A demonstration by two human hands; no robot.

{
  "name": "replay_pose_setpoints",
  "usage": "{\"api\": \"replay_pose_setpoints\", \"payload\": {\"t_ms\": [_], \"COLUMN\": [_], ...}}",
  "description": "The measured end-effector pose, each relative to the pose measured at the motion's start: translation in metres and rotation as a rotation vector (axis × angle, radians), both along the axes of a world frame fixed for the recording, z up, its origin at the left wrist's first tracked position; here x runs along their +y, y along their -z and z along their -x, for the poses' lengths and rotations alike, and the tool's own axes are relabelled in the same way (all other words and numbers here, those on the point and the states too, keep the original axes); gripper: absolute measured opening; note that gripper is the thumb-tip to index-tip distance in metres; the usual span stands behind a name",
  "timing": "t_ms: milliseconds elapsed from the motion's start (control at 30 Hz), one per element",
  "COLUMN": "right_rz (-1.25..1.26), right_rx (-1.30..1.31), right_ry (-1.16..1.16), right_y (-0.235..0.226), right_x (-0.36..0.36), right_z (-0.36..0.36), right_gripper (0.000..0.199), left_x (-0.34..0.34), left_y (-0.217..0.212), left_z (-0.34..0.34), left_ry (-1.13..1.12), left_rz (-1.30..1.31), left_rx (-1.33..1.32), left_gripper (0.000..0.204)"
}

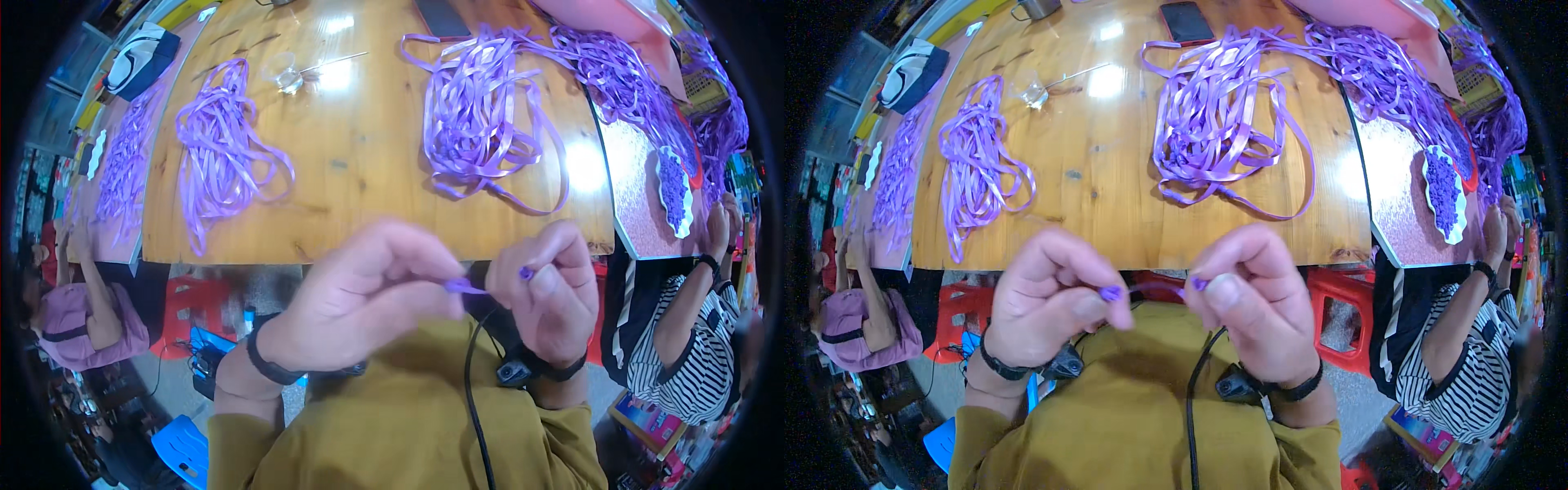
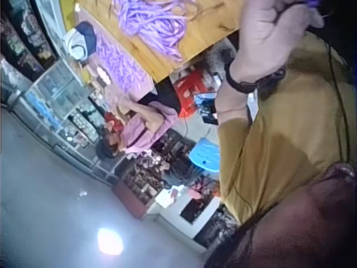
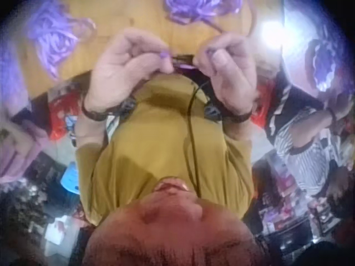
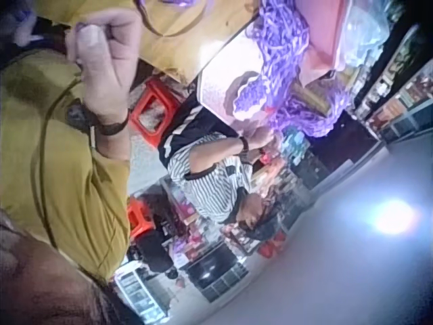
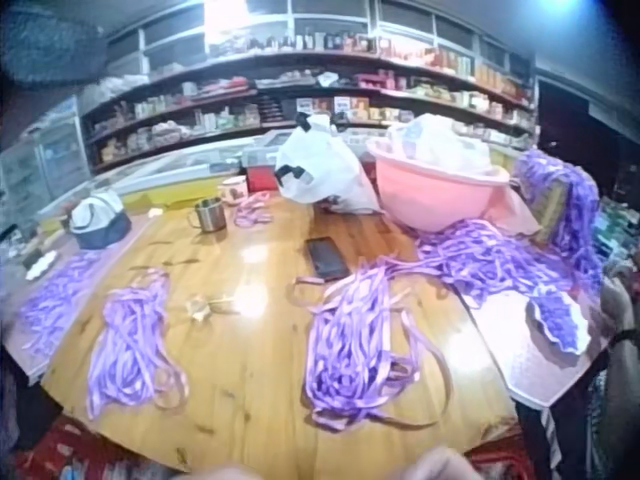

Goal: Tie purple ribbons into small bows at a workbench.

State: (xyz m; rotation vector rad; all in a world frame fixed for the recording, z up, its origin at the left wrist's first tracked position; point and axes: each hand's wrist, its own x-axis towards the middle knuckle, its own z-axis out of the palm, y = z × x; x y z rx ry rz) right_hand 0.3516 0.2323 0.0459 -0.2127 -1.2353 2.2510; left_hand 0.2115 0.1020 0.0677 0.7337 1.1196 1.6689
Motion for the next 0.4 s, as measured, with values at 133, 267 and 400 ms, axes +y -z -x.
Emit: {"api": "replay_pose_setpoints", "payload": {"t_ms": [133,267,400], "right_rz": [0.068,0.107,0.107], "right_rx": [-0.071,-0.118,-0.107], "right_ry": [-0.105,-0.127,-0.144], "right_y": [-0.0053,-0.0057,-0.0053], "right_x": [-0.0099,-0.0122,-0.012], "right_z": [0.0033,0.0043,0.0047], "right_gripper": [0.018,0.019,0.022], "left_x": [0.0112,0.0109,0.0113], "left_y": [-0.0011,0.0031,0.0069], "left_z": [-0.0006,-0.0065,-0.0065], "left_ry": [0.105,0.125,0.138], "left_rz": [-0.109,-0.086,-0.08], "left_rx": [0.163,0.053,0.067], "left_gripper": [0.015,0.014,0.014]}}
